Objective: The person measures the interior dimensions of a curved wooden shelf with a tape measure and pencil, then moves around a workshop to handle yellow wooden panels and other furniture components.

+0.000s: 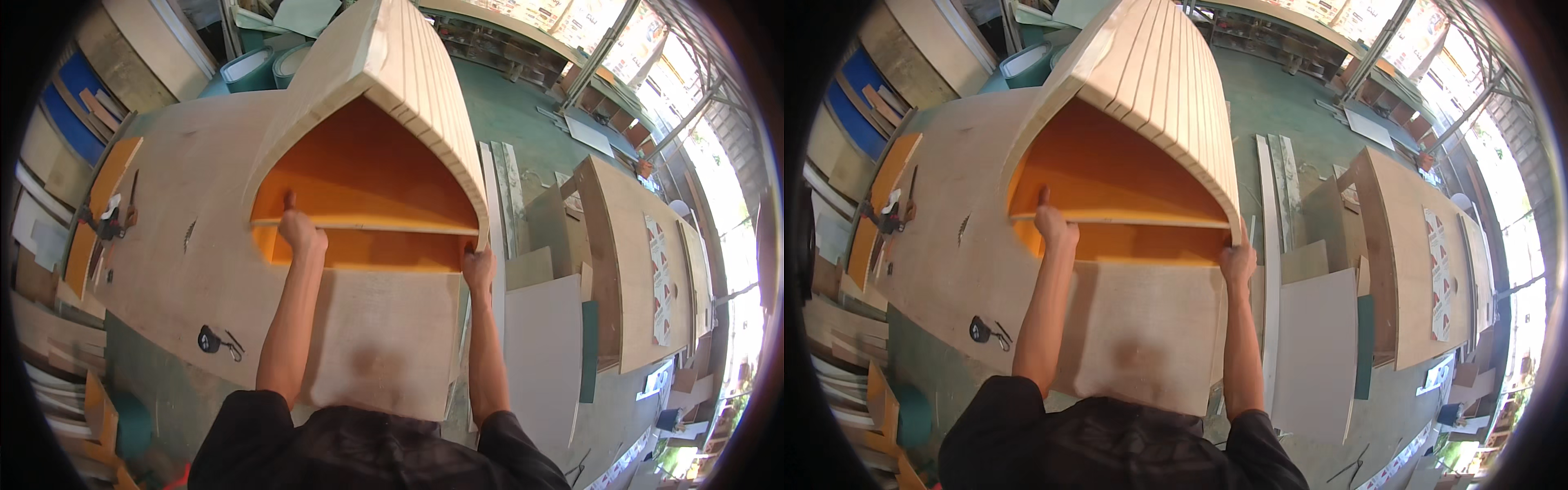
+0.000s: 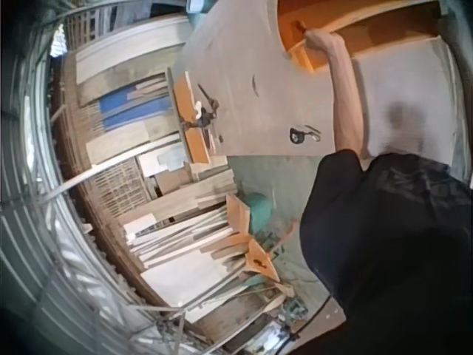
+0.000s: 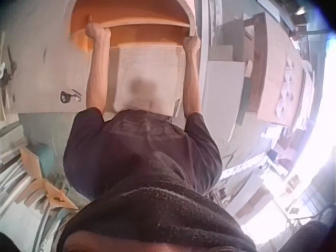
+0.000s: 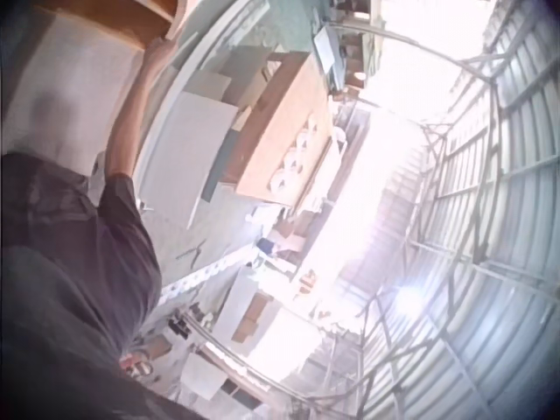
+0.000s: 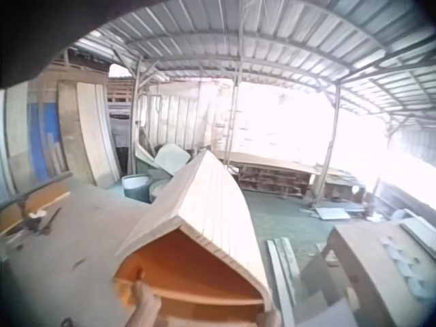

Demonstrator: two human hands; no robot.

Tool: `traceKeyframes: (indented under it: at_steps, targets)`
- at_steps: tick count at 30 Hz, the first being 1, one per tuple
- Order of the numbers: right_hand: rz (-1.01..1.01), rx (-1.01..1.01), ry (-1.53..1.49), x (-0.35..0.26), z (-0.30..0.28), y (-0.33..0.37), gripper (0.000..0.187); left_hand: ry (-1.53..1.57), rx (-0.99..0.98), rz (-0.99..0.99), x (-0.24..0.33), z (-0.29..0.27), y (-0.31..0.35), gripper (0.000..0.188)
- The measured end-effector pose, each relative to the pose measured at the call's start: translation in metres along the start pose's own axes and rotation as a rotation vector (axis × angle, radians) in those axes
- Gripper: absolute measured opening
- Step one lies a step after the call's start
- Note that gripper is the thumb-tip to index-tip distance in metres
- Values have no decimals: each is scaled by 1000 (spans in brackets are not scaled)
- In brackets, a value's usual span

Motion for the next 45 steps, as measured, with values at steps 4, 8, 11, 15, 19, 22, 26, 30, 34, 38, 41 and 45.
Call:
traceKeyframes:
  at_steps: [4, 8, 11, 15, 19, 22, 26, 30, 34, 38, 41, 45]
  targets:
    - [-54, 89, -43, -2, 17, -74, 39, -128, 84, -52, -27, 49, -73, 48]
    - [-28, 142, -99, -1, 35, -151, 26, -146, 54, -63, -59, 112, -143, 42]
    - [7, 128, -54, 4, 52, -210, 28, -61, -70, -105, -82, 163, -186, 40]
    - [-23, 140, -45, 11, 72, -277, 32, -136, -80, -174, -105, 207, -233, 39]
    - [-108, 190, -107, 17, 84, -310, 33, -221, -61, -194, -117, 229, -267, 42]
    - [1, 137, -46, 32, 92, -328, 37, -261, -61, -186, -125, 237, -274, 46]
    - [6, -20, 6, 41, 100, -347, 47, -341, -37, -211, -124, 243, -267, 55]
    - [-168, 218, 28, 41, 85, -284, 81, -374, -370, -455, -118, 217, -236, 85]
    - [-15, 112, -324, 97, 81, -78, 55, -481, -607, -432, -87, 35, -144, 73]
    - [630, 39, -548, 203, 59, 207, 18, -838, -329, -500, -35, -181, -10, 45]
    - [1088, -314, -453, 273, 47, 397, 23, -745, -160, -722, -24, -272, 90, 47]
    - [1009, -765, -536, 292, 36, 567, 32, -738, 30, -808, -31, -330, 186, 51]
Point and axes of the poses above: each hand's wrist, its own y-axis away from the middle knuckle, its own z-axis out of the palm, x = y × z, the point moved 7 cm from there along -y, towards the middle knuckle, and after that the axes turned 10 degrees about -z, right-handed, at the moved point
